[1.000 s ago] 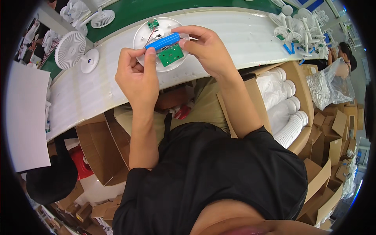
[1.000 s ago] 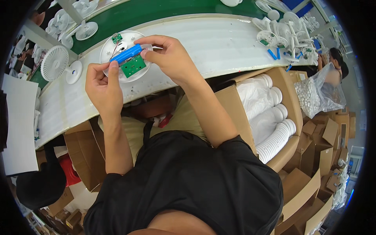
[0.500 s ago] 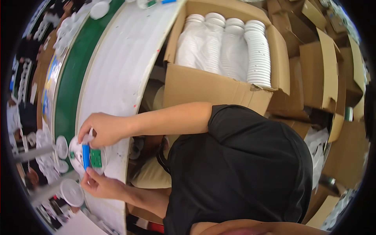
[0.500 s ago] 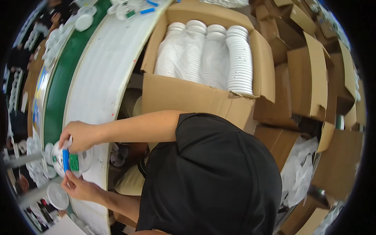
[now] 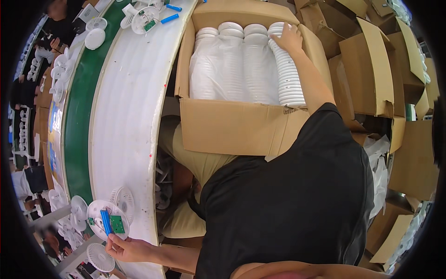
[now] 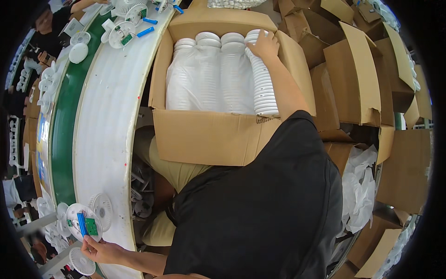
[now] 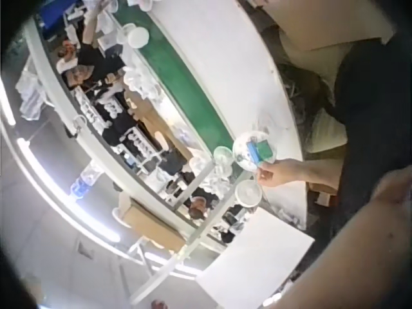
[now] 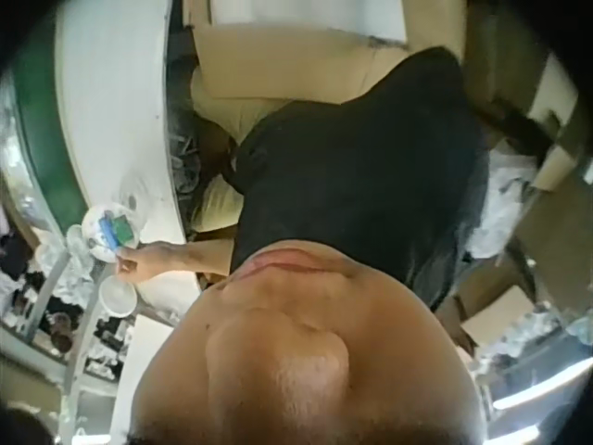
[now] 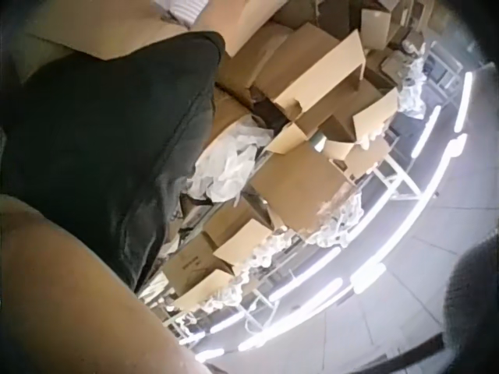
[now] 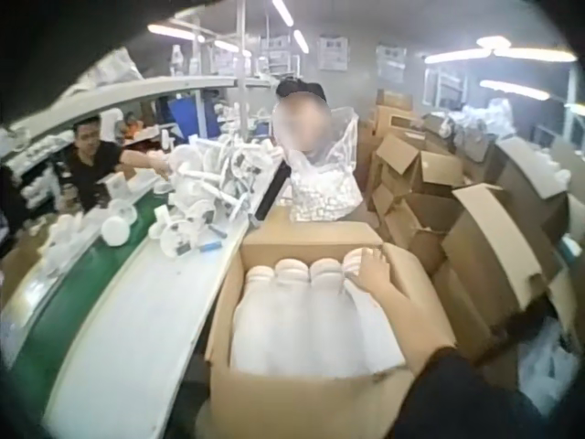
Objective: Assembling small portable electric fans on a production line by installing batteries and snapping housing components together.
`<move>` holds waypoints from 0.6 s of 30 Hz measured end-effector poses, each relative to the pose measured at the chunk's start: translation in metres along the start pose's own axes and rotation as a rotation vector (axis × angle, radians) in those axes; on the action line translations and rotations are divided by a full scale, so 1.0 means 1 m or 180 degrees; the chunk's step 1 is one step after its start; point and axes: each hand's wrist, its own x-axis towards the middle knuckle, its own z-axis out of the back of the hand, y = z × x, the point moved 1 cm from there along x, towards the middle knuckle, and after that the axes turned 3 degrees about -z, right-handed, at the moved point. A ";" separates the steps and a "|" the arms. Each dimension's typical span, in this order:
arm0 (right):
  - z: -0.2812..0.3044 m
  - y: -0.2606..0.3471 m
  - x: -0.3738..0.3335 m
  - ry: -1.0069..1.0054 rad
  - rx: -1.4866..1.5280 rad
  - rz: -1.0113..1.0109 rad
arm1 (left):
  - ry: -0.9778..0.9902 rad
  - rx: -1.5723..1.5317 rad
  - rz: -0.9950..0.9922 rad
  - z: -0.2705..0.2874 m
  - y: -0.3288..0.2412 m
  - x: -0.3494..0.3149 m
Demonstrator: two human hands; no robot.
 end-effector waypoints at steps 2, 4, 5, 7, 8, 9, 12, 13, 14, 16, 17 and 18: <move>-0.017 0.023 -0.050 0.0226 -0.0309 -0.0206 | 0.0092 0.0104 -0.0111 0.025 0.026 0.036; -0.018 0.041 -0.066 0.0364 -0.0301 -0.0239 | 0.0104 0.0084 -0.0158 0.042 0.043 0.053; -0.014 0.045 -0.061 0.0475 -0.0333 -0.0257 | 0.0124 0.0043 -0.0162 0.046 0.047 0.052; -0.009 0.049 -0.054 0.0720 -0.0399 -0.0306 | 0.0180 -0.0026 -0.0183 0.051 0.052 0.050; 0.000 0.059 -0.058 0.0733 -0.0379 -0.0286 | 0.0158 -0.0005 -0.0190 0.053 0.050 0.050; 0.010 0.069 -0.063 0.0856 -0.0598 -0.0154 | 0.0130 0.0037 -0.0221 0.055 0.049 0.050; 0.045 0.085 -0.077 0.1164 -0.1311 0.0185 | 0.0103 0.0088 -0.0292 0.046 0.044 0.045; 0.043 0.085 -0.076 0.1174 -0.1301 0.0203 | 0.0091 0.0106 -0.0294 0.046 0.042 0.044; 0.038 0.084 -0.071 0.1237 -0.1281 0.0355 | 0.0140 0.0118 -0.0297 0.046 0.041 0.042; 0.028 0.077 -0.058 0.1343 -0.1252 0.0621 | 0.0260 0.0101 -0.0307 0.043 0.042 0.044; 0.025 0.073 -0.051 0.1394 -0.1238 0.0754 | 0.0320 0.0092 -0.0311 0.043 0.043 0.044; 0.022 0.067 -0.043 0.1394 -0.1234 0.0768 | 0.0309 0.0100 -0.0308 0.044 0.043 0.044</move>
